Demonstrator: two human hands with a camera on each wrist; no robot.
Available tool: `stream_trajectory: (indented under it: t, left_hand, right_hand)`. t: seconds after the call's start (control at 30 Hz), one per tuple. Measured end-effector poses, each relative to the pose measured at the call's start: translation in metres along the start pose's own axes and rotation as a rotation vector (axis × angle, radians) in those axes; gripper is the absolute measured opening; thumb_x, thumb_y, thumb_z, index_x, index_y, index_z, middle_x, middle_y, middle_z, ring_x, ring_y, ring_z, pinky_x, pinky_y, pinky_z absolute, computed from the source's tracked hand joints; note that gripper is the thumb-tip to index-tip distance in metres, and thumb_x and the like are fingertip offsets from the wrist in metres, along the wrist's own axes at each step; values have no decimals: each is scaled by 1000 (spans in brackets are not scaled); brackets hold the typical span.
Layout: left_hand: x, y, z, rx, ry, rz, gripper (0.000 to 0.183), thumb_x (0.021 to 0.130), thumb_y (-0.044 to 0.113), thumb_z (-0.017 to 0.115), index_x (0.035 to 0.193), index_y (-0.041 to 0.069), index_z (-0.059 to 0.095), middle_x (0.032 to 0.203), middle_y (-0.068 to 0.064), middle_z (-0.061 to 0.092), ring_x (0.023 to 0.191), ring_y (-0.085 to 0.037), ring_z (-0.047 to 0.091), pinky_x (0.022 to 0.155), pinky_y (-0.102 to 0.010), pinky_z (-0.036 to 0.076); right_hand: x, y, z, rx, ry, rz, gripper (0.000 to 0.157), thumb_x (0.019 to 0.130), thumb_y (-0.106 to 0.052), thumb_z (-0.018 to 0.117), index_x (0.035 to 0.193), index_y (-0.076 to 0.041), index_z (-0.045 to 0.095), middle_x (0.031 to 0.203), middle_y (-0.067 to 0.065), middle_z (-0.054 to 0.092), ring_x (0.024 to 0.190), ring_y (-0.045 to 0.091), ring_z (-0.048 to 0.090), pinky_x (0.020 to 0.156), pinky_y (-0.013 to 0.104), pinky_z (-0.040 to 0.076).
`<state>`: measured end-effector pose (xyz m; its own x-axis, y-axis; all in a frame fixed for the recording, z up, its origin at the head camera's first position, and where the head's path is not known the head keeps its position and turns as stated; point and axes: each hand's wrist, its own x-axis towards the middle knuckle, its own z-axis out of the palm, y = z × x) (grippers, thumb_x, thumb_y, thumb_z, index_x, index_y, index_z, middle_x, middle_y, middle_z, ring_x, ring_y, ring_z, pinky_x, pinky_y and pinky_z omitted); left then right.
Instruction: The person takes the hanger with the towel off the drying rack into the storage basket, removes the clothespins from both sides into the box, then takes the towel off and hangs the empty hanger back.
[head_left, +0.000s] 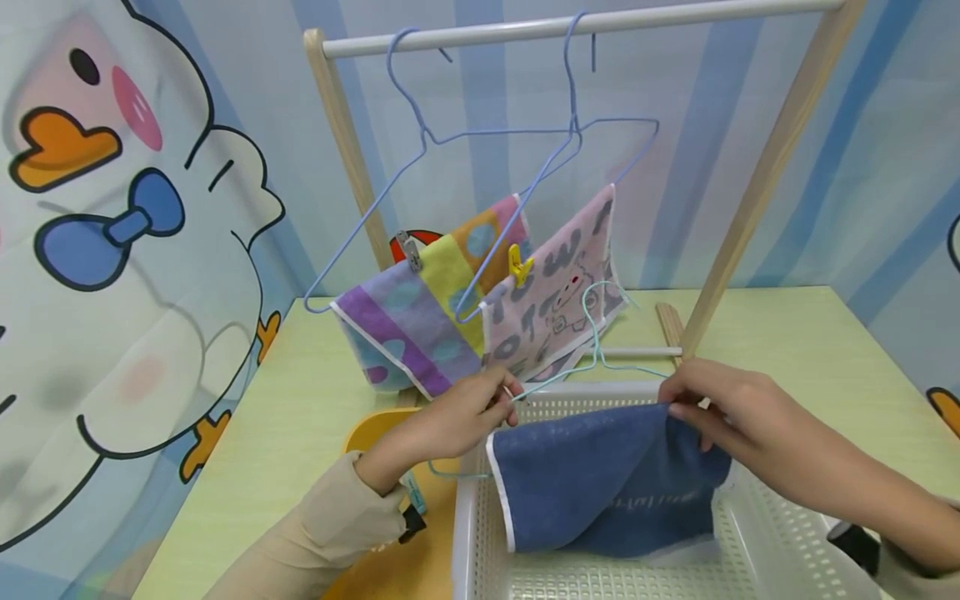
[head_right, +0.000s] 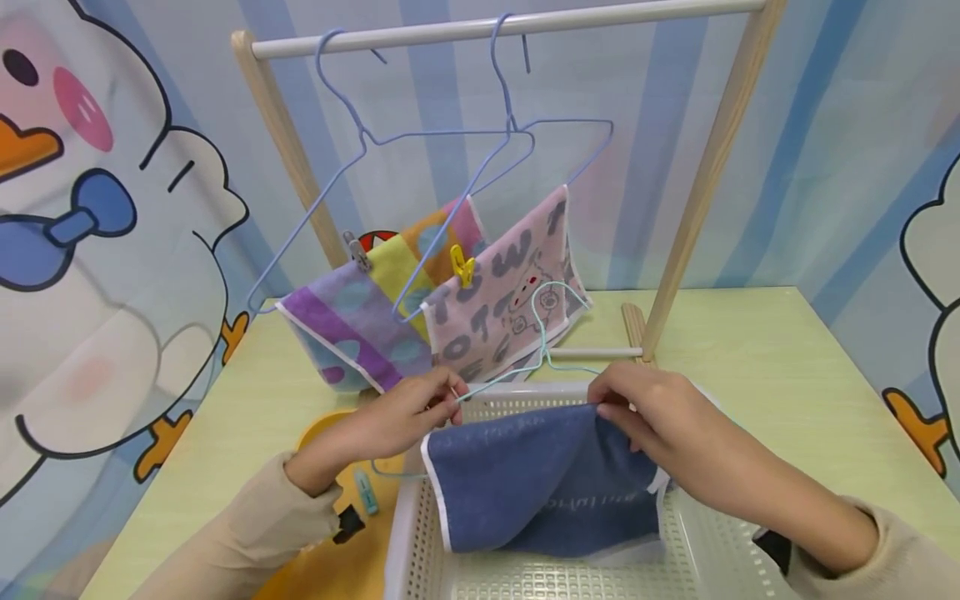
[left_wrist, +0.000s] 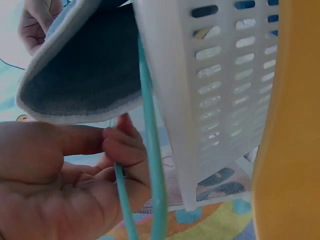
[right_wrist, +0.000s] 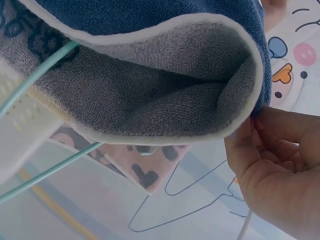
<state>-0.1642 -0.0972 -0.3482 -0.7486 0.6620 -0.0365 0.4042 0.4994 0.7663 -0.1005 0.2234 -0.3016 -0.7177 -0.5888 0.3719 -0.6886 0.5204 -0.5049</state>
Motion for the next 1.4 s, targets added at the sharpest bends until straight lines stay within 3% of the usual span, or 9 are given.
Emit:
stream_trajectory:
  t: [0.23,0.37,0.53,0.73,0.8,1.0,1.2,1.4]
  left_hand:
    - [-1,0,-3,-95,5,47,17,108,10,43,116,-2,52,97,-5,63,89,-13,60,85,-28,50]
    - [-1,3,-5,-115,10,74,14,107,11,46,112,0,53,95,-4,63,84,-14,58,79,-27,48]
    - [-1,6,-5,-156,5,115,11,107,9,47,108,1,53,89,-5,61,77,-26,53,71,-26,42]
    - [1,8,-4,-199,-4,127,9,107,9,47,106,2,52,86,-6,60,67,-16,43,68,-27,38]
    - [1,8,-4,-210,-8,132,10,107,10,47,107,1,52,85,-6,60,66,-14,40,68,-27,37]
    - [0,12,-4,-243,-3,145,11,107,10,46,109,0,52,83,-10,60,73,-14,48,68,-27,38]
    - [0,14,-4,-236,11,145,12,107,10,47,110,1,53,82,-7,59,66,-15,39,62,-26,33]
    - [-1,14,-5,-238,27,154,14,107,12,46,112,0,53,84,-4,59,73,-16,48,72,-28,41]
  right_hand:
    - [1,-8,-11,-75,51,-20,42,85,16,68,105,-20,60,94,-12,59,65,-2,54,55,19,48]
    - [0,-11,-16,-104,68,-30,42,84,16,68,106,-19,61,98,-10,61,66,-2,55,57,18,48]
    - [-2,-15,-22,-141,97,-39,49,80,19,70,109,-20,62,100,-11,61,67,-2,55,58,14,46]
    - [-3,-25,-31,-203,145,-36,55,75,24,71,109,-19,63,101,-12,61,68,-1,55,59,12,45]
    - [-3,-29,-35,-230,158,-21,55,76,23,71,109,-20,63,100,-13,60,68,-1,55,58,11,44]
    - [-7,-32,-43,-263,214,41,49,81,23,67,109,-17,63,100,-13,58,70,1,54,59,11,45]
    - [-16,-23,-51,-258,257,48,47,87,22,61,114,-15,64,105,-10,58,75,2,56,63,12,48]
    - [-24,-17,-55,-193,290,46,43,91,22,54,120,-9,64,107,-4,58,77,6,56,63,15,48]
